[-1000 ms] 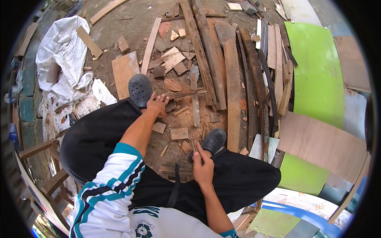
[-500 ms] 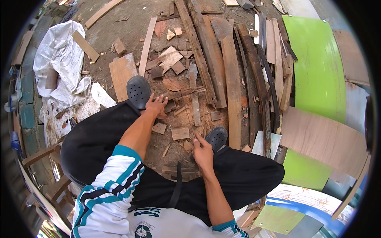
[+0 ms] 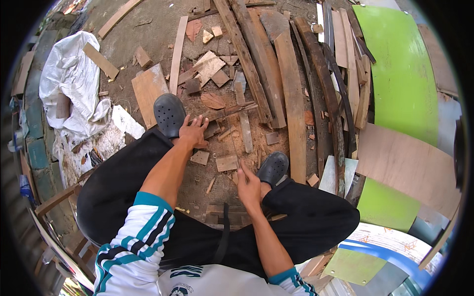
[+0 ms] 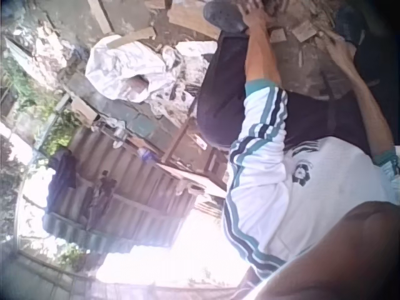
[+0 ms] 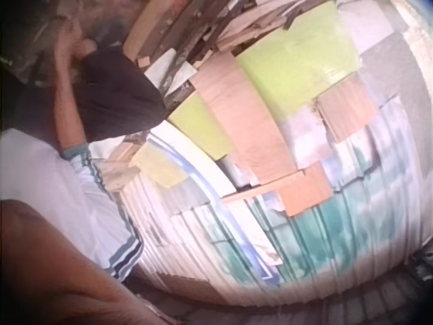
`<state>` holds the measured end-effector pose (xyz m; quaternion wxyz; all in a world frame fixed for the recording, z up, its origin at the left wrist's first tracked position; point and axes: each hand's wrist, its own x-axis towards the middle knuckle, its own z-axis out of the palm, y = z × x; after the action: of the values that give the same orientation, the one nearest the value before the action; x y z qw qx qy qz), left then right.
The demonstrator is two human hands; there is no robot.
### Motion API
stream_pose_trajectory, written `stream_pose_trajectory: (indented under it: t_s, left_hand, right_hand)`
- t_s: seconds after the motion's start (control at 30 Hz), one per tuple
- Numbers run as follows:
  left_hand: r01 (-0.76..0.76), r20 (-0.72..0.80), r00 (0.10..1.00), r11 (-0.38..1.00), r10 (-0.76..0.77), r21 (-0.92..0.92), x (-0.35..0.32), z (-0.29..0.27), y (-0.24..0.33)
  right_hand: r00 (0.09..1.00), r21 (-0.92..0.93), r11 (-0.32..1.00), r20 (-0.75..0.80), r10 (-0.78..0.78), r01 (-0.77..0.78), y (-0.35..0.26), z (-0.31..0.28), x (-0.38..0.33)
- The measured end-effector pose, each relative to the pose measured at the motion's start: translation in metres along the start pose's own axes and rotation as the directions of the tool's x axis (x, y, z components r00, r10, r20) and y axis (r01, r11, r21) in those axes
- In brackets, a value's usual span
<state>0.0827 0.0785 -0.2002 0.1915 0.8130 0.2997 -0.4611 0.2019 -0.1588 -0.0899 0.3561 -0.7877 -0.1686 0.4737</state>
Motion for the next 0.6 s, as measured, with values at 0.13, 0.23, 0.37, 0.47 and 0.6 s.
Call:
stream_pose_trajectory:
  t_s: [0.13,0.23,0.37,0.47,0.6]
  left_hand:
    - [0.027,0.006,1.0,0.999,-0.028,0.025,0.002,-0.004,0.007]
    - [0.036,-0.003,0.999,0.999,-0.036,0.031,0.002,-0.004,0.008]
    - [0.039,-0.011,0.999,0.999,-0.038,0.033,0.001,-0.001,0.004]
    - [0.042,0.008,0.999,0.999,-0.042,0.025,-0.005,-0.007,0.01]
    - [0.028,-0.023,0.999,0.999,-0.028,0.027,-0.002,-0.007,0.008]
  right_hand:
    - [1.0,0.005,1.0,-0.013,0.011,-0.011,0.013,-0.007,-0.012]
    - [0.998,0.032,0.997,-0.015,-0.066,0.067,0.02,0.006,0.024]
    - [0.999,0.001,0.999,0.015,-0.045,0.045,0.008,-0.018,-0.005]
    - [0.998,0.019,0.999,0.029,-0.05,0.05,0.012,-0.015,0.003]
    - [0.996,0.039,0.996,0.007,-0.085,0.084,0.003,0.015,0.063]
